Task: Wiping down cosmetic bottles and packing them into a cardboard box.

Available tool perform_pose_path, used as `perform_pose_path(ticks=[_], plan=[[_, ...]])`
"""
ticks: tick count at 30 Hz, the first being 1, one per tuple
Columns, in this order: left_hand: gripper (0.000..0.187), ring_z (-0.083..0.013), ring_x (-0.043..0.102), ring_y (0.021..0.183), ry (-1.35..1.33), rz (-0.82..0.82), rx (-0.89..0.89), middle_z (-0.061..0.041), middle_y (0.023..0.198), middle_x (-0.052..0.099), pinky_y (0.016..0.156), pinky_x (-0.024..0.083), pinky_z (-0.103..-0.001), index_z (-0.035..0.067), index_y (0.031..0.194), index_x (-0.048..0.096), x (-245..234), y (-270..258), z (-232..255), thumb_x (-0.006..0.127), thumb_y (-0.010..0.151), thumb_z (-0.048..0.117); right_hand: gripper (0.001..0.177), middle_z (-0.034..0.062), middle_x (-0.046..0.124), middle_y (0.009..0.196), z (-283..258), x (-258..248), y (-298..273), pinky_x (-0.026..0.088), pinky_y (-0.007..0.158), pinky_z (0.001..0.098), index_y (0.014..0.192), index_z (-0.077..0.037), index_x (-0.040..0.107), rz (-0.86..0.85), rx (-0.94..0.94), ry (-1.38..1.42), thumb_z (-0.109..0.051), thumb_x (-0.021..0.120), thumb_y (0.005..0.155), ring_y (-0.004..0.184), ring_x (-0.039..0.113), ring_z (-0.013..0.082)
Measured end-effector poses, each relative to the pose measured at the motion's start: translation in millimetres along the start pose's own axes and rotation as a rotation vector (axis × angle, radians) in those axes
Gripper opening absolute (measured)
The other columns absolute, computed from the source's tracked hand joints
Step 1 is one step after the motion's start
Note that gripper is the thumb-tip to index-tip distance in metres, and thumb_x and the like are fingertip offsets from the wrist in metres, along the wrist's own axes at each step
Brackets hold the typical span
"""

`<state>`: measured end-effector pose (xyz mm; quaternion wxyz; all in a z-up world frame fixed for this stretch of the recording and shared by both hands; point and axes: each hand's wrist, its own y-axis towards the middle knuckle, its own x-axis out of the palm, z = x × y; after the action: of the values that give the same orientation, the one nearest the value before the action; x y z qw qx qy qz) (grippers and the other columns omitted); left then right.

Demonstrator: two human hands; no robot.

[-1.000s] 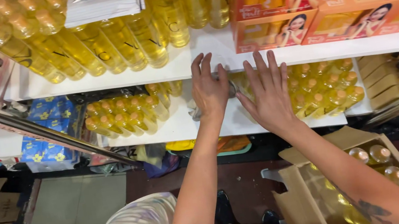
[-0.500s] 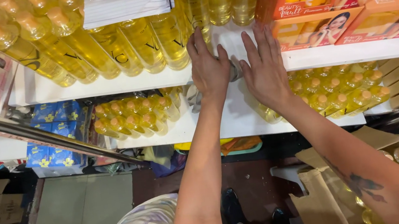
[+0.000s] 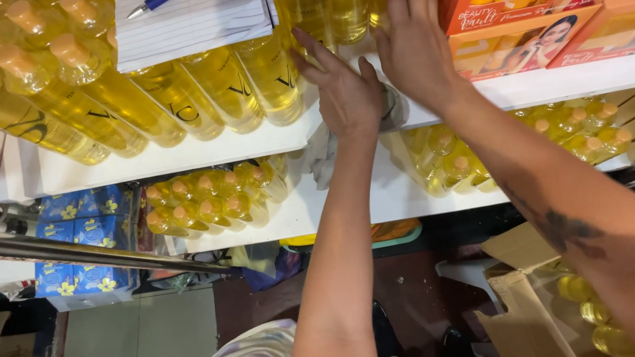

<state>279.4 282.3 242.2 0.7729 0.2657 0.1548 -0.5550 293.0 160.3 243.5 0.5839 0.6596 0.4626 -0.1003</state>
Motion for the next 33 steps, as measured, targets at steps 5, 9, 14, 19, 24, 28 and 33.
perform_pose_path(ticks=[5, 9, 14, 19, 24, 28, 33], plan=[[0.115, -0.0500, 0.062, 0.115, 0.028, 0.107, 0.060, -0.035, 0.157, 0.016, 0.085, 0.059, -0.048, 0.005, 0.160, -0.008, 14, 6, -12, 0.076, 0.084, 0.023, 0.081, 0.0325, 0.020, 0.163, 26, 12, 51, 0.043, 0.111, 0.0577, 0.160, 0.007, 0.030, -0.035, 0.108, -0.067, -0.003, 0.072, 0.092, 0.133, 0.035, 0.0608], [0.117, -0.0492, 0.061, 0.116, 0.001, 0.095, 0.006, -0.032, 0.152, 0.022, 0.087, 0.058, -0.049, 0.003, 0.159, -0.008, 14, 9, -9, 0.077, 0.083, 0.027, 0.084, 0.0288, 0.040, 0.138, 35, 13, 72, 0.045, 0.098, 0.0564, 0.138, 0.008, 0.043, -0.077, 0.143, -0.202, -0.001, 0.075, 0.061, 0.120, 0.038, 0.0613], [0.101, -0.0515, 0.057, 0.125, 0.010, 0.219, 0.133, -0.032, 0.152, 0.024, 0.088, 0.058, -0.050, 0.000, 0.156, 0.010, 32, 5, -25, 0.076, 0.085, 0.027, 0.052, 0.0268, 0.042, 0.141, 15, -8, 69, 0.049, 0.108, 0.0555, 0.139, 0.003, 0.046, -0.027, 0.115, -0.280, 0.007, 0.061, 0.089, 0.130, 0.043, 0.0520], [0.077, -0.0498, 0.059, 0.127, -0.078, 0.223, 0.196, -0.030, 0.155, 0.039, 0.096, 0.055, -0.054, -0.001, 0.150, 0.024, 53, 17, -46, 0.070, 0.099, 0.034, 0.074, 0.0373, 0.034, 0.145, -8, -24, 55, 0.049, 0.094, 0.0552, 0.148, 0.003, 0.043, 0.123, -0.054, -0.194, 0.006, 0.072, 0.080, 0.126, 0.039, 0.0617], [0.096, -0.0535, 0.061, 0.108, -0.095, 0.145, 0.119, -0.035, 0.142, 0.042, 0.080, 0.055, -0.056, 0.003, 0.160, 0.013, 3, 18, -5, 0.070, 0.091, 0.038, 0.071, 0.0280, 0.045, 0.146, -19, -29, 42, 0.048, 0.109, 0.0523, 0.150, -0.002, 0.041, 0.029, 0.035, 0.133, 0.007, 0.074, 0.088, 0.130, 0.050, 0.0522], [0.085, -0.0503, 0.066, 0.103, -0.020, 0.018, -0.002, -0.030, 0.140, 0.047, 0.081, 0.055, -0.057, 0.008, 0.155, 0.026, 0, 26, -8, 0.071, 0.092, 0.044, 0.068, 0.0283, 0.047, 0.146, -26, -40, 29, 0.047, 0.110, 0.0515, 0.149, -0.001, 0.040, 0.072, -0.045, 0.126, 0.006, 0.075, 0.092, 0.132, 0.050, 0.0517], [0.088, -0.0502, 0.061, 0.114, -0.049, 0.059, 0.090, -0.032, 0.137, 0.050, 0.091, 0.053, -0.053, 0.004, 0.154, 0.033, -1, 11, -19, 0.079, 0.087, 0.037, 0.065, 0.0307, 0.049, 0.144, -38, -72, 7, 0.047, 0.109, 0.0510, 0.147, 0.004, 0.039, 0.038, -0.060, 0.190, 0.002, 0.076, 0.094, 0.131, 0.050, 0.0520]])
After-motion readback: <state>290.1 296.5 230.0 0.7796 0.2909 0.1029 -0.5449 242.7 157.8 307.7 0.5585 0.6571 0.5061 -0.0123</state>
